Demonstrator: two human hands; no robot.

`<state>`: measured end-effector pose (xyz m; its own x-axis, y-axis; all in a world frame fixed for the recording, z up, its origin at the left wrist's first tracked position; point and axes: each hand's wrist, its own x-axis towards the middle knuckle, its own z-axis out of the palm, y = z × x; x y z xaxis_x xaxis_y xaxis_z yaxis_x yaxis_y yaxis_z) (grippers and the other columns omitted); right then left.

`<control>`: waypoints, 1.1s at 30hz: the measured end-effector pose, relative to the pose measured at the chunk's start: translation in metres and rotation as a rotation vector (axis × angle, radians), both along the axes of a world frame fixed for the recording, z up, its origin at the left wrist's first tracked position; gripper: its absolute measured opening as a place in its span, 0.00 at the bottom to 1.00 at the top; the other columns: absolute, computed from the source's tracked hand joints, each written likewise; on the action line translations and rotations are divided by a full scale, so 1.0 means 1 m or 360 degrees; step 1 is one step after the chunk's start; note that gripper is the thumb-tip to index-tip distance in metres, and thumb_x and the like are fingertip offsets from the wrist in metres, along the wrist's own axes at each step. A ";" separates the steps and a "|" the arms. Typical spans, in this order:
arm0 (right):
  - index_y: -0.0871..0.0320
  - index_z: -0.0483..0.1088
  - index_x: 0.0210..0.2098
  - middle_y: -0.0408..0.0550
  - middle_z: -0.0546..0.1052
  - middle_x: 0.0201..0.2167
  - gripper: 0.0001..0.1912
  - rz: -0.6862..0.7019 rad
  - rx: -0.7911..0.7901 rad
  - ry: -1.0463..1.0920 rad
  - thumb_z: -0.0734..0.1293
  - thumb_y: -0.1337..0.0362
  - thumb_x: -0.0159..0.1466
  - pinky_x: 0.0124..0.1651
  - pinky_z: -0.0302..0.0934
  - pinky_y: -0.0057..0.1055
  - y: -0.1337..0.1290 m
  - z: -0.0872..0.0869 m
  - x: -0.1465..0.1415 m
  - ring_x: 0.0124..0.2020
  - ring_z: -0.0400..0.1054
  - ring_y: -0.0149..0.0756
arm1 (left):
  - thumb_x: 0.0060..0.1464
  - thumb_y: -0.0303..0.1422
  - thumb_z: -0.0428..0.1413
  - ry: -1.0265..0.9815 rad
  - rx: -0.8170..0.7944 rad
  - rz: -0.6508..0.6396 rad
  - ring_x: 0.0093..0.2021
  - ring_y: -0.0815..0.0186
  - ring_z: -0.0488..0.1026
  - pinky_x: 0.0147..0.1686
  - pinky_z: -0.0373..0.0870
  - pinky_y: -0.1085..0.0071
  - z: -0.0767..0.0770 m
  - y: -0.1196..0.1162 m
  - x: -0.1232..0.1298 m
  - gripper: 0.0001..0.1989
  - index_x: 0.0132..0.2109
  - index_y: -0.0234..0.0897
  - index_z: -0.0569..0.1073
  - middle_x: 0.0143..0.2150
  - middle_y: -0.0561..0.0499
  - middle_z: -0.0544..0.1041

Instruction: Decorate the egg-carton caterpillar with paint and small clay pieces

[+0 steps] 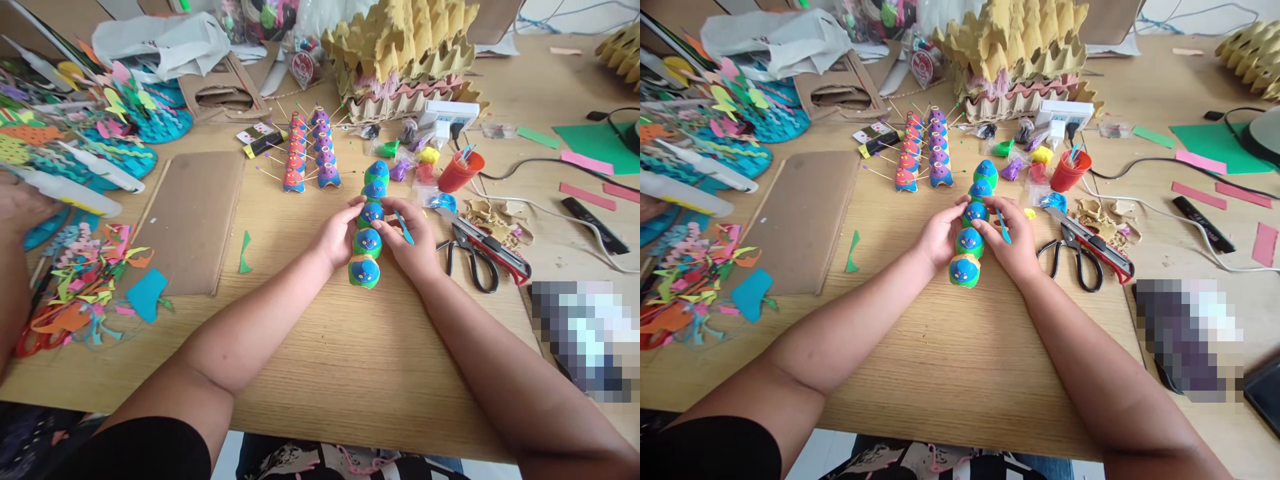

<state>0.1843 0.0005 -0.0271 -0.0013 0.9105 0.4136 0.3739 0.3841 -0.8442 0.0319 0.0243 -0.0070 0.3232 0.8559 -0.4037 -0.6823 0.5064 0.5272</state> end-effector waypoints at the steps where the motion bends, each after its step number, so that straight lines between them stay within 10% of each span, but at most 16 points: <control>1: 0.49 0.78 0.56 0.51 0.80 0.50 0.25 0.0013 -0.0005 -0.0011 0.74 0.46 0.64 0.54 0.74 0.46 0.000 0.001 0.000 0.52 0.75 0.46 | 0.64 0.29 0.57 -0.0009 0.0006 -0.0003 0.32 0.69 0.80 0.35 0.76 0.73 0.000 0.000 0.000 0.02 0.44 0.39 0.74 0.34 0.54 0.82; 16: 0.51 0.79 0.51 0.51 0.80 0.49 0.21 0.0042 0.0007 -0.0049 0.74 0.46 0.65 0.52 0.73 0.44 0.000 0.003 0.003 0.50 0.75 0.44 | 0.63 0.29 0.58 0.0104 0.0243 0.0016 0.30 0.71 0.77 0.34 0.75 0.74 -0.001 -0.003 0.003 0.04 0.44 0.40 0.71 0.33 0.56 0.79; 24: 0.51 0.78 0.50 0.51 0.79 0.46 0.22 -0.0058 0.0055 -0.0062 0.73 0.44 0.64 0.51 0.73 0.45 0.001 0.005 0.006 0.46 0.74 0.43 | 0.66 0.32 0.58 0.0992 0.0838 0.0327 0.38 0.70 0.75 0.41 0.72 0.73 -0.006 -0.009 0.005 0.07 0.49 0.42 0.71 0.35 0.55 0.75; 33: 0.54 0.78 0.48 0.52 0.80 0.45 0.18 0.0130 0.0002 -0.0257 0.73 0.49 0.67 0.52 0.69 0.45 0.000 0.006 0.005 0.47 0.73 0.45 | 0.68 0.38 0.54 0.1262 0.1071 0.0462 0.46 0.65 0.76 0.50 0.72 0.69 -0.018 -0.007 0.001 0.06 0.47 0.42 0.72 0.41 0.50 0.78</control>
<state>0.1889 0.0010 -0.0215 -0.1417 0.9042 0.4030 0.4721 0.4195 -0.7753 0.0327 0.0176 -0.0248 -0.0739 0.9821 0.1733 -0.0714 -0.1785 0.9813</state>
